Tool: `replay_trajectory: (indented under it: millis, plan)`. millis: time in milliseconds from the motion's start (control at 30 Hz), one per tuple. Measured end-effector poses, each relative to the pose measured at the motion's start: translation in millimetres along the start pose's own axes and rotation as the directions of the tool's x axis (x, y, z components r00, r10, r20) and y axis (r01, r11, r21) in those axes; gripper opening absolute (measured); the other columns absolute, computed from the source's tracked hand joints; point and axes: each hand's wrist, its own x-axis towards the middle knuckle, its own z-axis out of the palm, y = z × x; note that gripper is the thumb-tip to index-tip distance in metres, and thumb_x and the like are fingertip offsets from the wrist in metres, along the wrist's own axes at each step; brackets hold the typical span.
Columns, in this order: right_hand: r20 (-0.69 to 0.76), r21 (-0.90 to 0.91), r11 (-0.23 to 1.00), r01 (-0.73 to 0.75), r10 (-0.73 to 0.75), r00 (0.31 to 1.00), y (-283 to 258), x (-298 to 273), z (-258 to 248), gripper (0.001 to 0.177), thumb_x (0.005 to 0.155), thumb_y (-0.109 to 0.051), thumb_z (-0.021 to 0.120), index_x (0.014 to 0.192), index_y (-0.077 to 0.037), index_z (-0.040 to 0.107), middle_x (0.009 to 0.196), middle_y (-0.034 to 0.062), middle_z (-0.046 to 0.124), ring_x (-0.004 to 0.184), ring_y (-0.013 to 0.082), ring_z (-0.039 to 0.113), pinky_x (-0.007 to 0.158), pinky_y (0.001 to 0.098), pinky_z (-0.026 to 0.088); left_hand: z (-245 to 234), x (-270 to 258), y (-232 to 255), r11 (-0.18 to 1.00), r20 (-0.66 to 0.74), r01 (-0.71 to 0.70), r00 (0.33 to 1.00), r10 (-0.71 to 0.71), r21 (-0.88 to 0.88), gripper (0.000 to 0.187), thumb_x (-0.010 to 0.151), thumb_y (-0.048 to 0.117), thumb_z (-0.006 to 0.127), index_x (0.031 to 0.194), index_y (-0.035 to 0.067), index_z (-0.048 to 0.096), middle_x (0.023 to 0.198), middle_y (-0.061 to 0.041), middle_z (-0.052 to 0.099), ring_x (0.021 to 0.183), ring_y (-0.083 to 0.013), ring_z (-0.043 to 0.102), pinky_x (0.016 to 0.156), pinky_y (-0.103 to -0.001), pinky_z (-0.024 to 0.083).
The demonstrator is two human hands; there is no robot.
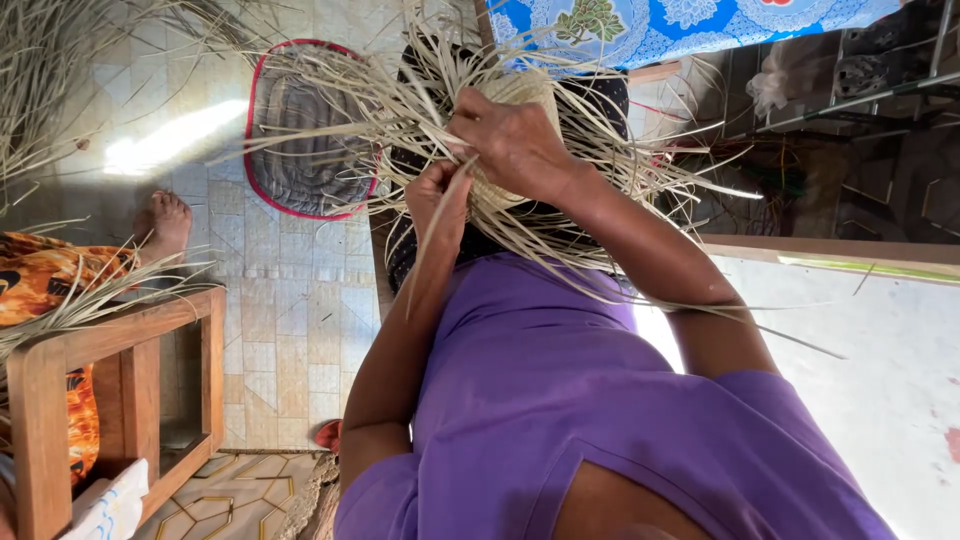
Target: Weaving a hat from dried straw fibers by hand
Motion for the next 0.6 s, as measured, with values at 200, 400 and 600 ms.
replay_trajectory:
  millis: [200, 400, 600]
  plan:
    - [0.121, 0.361, 0.903, -0.233, 0.202, 0.972, -11.9, -24.4, -39.8, 0.019, 0.084, -0.015, 0.061, 0.068, -0.009, 0.052, 0.065, 0.0058, 0.048, 0.045, 0.0336, 0.051, 0.039, 0.0384, 0.037, 6.3, -9.1, 29.8, 0.996, 0.1, 0.046, 0.994, -0.038, -0.075, 0.027, 0.087, 0.01, 0.051, 0.06, 0.009, 0.045, 0.051, 0.003, 0.026, 0.056, -0.0079, 0.026, 0.055, -0.034, 0.022]
    - [0.243, 0.876, 0.392, -0.28, 0.142, 0.96, -23.2, -32.5, -104.5, 0.022, 0.081, -0.012, 0.062, 0.061, -0.008, 0.055, 0.054, 0.001, 0.045, 0.039, 0.0105, 0.039, 0.039, 0.0216, 0.031, 6.5, -15.5, 25.4, 0.994, 0.056, 0.088, 0.994, -0.092, 0.067, 0.02, 0.082, 0.008, 0.057, 0.062, 0.006, 0.056, 0.049, -0.001, 0.039, 0.052, -0.0065, 0.032, 0.05, -0.03, 0.029]
    - [-0.201, 0.979, -0.036, 0.201, 0.019, 0.979, -21.2, -66.5, -216.2, 0.024, 0.093, -0.024, 0.047, 0.113, -0.014, 0.055, 0.06, -0.011, 0.064, 0.03, -0.0011, 0.031, 0.027, 0.0168, 0.027, 5.1, -6.7, 24.3, 0.99, 0.113, 0.105, 0.987, -0.115, 0.09, 0.019, 0.083, 0.012, 0.058, 0.065, 0.007, 0.058, 0.048, -0.002, 0.041, 0.048, -0.0055, 0.033, 0.047, -0.03, 0.031]
